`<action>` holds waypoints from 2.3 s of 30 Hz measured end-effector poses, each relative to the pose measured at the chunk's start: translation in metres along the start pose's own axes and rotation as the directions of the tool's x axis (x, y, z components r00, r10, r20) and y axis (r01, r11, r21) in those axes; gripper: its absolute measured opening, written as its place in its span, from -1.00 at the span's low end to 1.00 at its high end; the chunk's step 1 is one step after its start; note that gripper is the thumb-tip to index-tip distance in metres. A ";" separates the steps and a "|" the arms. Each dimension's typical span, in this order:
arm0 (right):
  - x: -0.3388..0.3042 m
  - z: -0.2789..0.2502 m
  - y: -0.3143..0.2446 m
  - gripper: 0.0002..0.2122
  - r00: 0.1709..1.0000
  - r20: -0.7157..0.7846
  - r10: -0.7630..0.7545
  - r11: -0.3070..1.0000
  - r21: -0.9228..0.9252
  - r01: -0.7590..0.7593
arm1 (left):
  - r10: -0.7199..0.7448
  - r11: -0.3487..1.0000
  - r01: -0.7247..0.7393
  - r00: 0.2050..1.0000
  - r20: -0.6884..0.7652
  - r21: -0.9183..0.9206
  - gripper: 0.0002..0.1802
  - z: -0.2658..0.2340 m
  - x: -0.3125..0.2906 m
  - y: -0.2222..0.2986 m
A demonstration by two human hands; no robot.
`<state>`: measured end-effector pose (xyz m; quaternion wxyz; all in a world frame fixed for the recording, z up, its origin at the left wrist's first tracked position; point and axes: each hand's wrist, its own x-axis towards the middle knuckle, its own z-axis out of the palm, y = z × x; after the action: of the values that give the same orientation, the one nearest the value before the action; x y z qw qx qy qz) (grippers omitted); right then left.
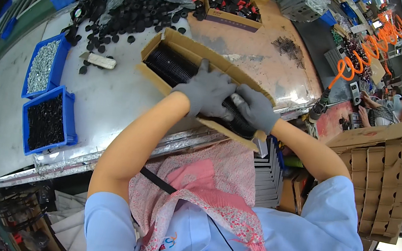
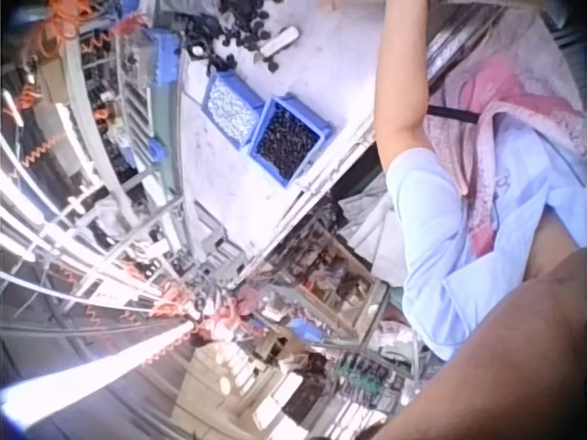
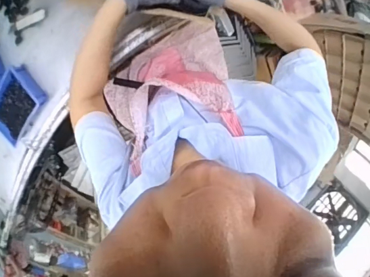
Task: The recorder unpacks components, attaches rubber feet to metal plates, and uses an electric screwdriver to assemble metal enclosures.
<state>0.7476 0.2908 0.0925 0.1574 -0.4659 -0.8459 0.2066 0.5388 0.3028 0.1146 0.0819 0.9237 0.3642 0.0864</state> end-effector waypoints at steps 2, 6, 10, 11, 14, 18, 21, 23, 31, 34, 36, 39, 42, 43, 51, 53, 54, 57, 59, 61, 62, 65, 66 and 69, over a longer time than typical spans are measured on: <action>-0.002 0.000 -0.007 -0.77 1.000 -0.001 -0.002 0.999 0.042 0.002 | 0.015 0.988 -0.032 0.994 -0.111 -0.154 -0.42 0.026 -0.001 -0.006; -0.012 0.003 -0.011 -0.76 0.999 -0.031 -0.034 0.992 -0.124 0.030 | -0.038 0.957 -0.033 0.970 -0.240 -0.287 -0.64 0.033 -0.002 -0.004; -0.006 0.002 -0.017 -0.71 0.990 0.067 0.123 0.962 -0.252 -0.102 | -0.048 0.932 -0.032 0.976 -0.211 -0.361 -0.69 0.024 -0.001 -0.005; -0.004 0.003 -0.014 -0.68 0.986 0.086 0.144 0.960 -0.254 -0.118 | -0.050 0.905 -0.046 0.976 -0.214 -0.422 -0.74 0.022 -0.003 -0.007; -0.003 0.003 -0.008 -0.68 0.993 0.068 0.092 0.977 -0.197 -0.077 | -0.040 0.899 -0.068 0.971 -0.234 -0.432 -0.71 0.021 0.000 -0.006; -0.003 0.006 -0.002 -0.73 1.000 -0.007 0.028 0.991 -0.132 -0.028 | -0.096 0.925 0.001 0.968 -0.232 -0.379 -0.68 0.021 -0.003 0.000; 0.001 -0.010 -0.011 -0.73 0.999 -0.034 -0.031 0.995 -0.100 0.028 | -0.041 0.971 -0.006 0.981 -0.189 -0.241 -0.67 0.025 0.000 -0.003; 0.001 -0.020 -0.016 -0.74 0.999 0.008 -0.046 0.995 -0.090 0.047 | -0.055 0.962 0.002 0.981 -0.187 -0.273 -0.69 0.026 0.001 -0.004; -0.018 -0.009 -0.014 -0.74 0.983 -0.106 -0.148 0.977 -0.173 0.128 | -0.093 0.960 0.019 0.963 -0.252 -0.281 -0.77 0.027 -0.002 0.002; -0.016 -0.005 -0.014 -0.74 0.983 -0.121 -0.137 0.983 -0.141 0.120 | -0.067 0.966 0.003 0.968 -0.241 -0.257 -0.74 0.028 -0.001 0.000; -0.010 -0.002 -0.004 -0.75 0.991 -0.068 -0.114 0.986 -0.128 0.105 | -0.044 0.961 -0.030 0.965 -0.260 -0.274 -0.72 0.030 -0.002 -0.003; -0.007 -0.003 0.000 -0.75 0.993 -0.056 -0.102 0.991 -0.098 0.096 | -0.022 0.947 -0.048 0.977 -0.214 -0.317 -0.68 0.026 -0.002 -0.006; -0.003 -0.010 -0.006 -0.74 0.995 -0.045 -0.090 0.995 -0.039 0.089 | -0.026 0.942 -0.029 0.987 -0.157 -0.336 -0.64 0.024 -0.002 -0.008; -0.001 -0.015 -0.010 -0.73 0.996 -0.035 -0.086 0.996 -0.016 0.085 | -0.032 0.941 -0.018 0.989 -0.142 -0.337 -0.63 0.024 -0.002 -0.008; 0.003 -0.038 -0.016 -0.77 0.990 -0.110 -0.088 0.987 0.128 0.101 | -0.026 0.963 -0.005 0.994 -0.111 -0.269 -0.61 0.018 0.000 -0.001; 0.003 -0.042 -0.019 -0.77 0.988 -0.136 -0.080 0.983 0.155 0.100 | -0.025 0.962 -0.010 0.992 -0.124 -0.273 -0.61 0.019 -0.001 -0.002; 0.002 -0.044 -0.023 -0.76 0.987 -0.150 -0.051 0.980 0.181 0.078 | -0.024 0.960 -0.012 0.992 -0.123 -0.278 -0.61 0.019 -0.001 -0.003; 0.004 -0.055 -0.026 -0.76 0.985 -0.172 0.018 0.965 0.260 0.028 | -0.034 0.960 -0.004 0.991 -0.133 -0.279 -0.61 0.021 -0.001 -0.003; 0.007 -0.057 -0.021 -0.75 0.978 -0.197 0.064 0.945 0.327 0.004 | -0.054 0.962 0.015 0.989 -0.135 -0.273 -0.60 0.020 0.000 -0.002; 0.012 -0.054 -0.016 -0.74 0.965 -0.237 0.117 0.913 0.407 -0.011 | -0.083 0.963 0.046 0.988 -0.129 -0.266 -0.56 0.018 -0.001 0.000; 0.015 -0.053 -0.017 -0.74 0.958 -0.260 0.123 0.903 0.431 0.001 | -0.107 0.959 0.065 0.984 -0.140 -0.275 -0.54 0.020 -0.001 0.000; 0.025 -0.051 -0.024 -0.75 0.943 -0.307 0.128 0.868 0.494 0.043 | -0.160 0.949 0.112 0.976 -0.145 -0.295 -0.48 0.023 0.001 0.000; 0.028 -0.053 -0.028 -0.75 0.944 -0.308 0.121 0.857 0.512 0.058 | -0.165 0.947 0.120 0.978 -0.130 -0.297 -0.47 0.021 0.002 0.001; 0.044 -0.058 -0.034 -0.73 0.938 -0.340 0.071 0.821 0.554 0.139 | -0.107 0.925 0.002 0.961 -0.256 -0.381 -0.45 0.023 0.004 0.001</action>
<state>0.7267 0.3232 0.1626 0.4391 -0.4107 -0.7124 0.3620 0.5476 0.3025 0.0929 0.2094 0.8594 0.3742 0.2784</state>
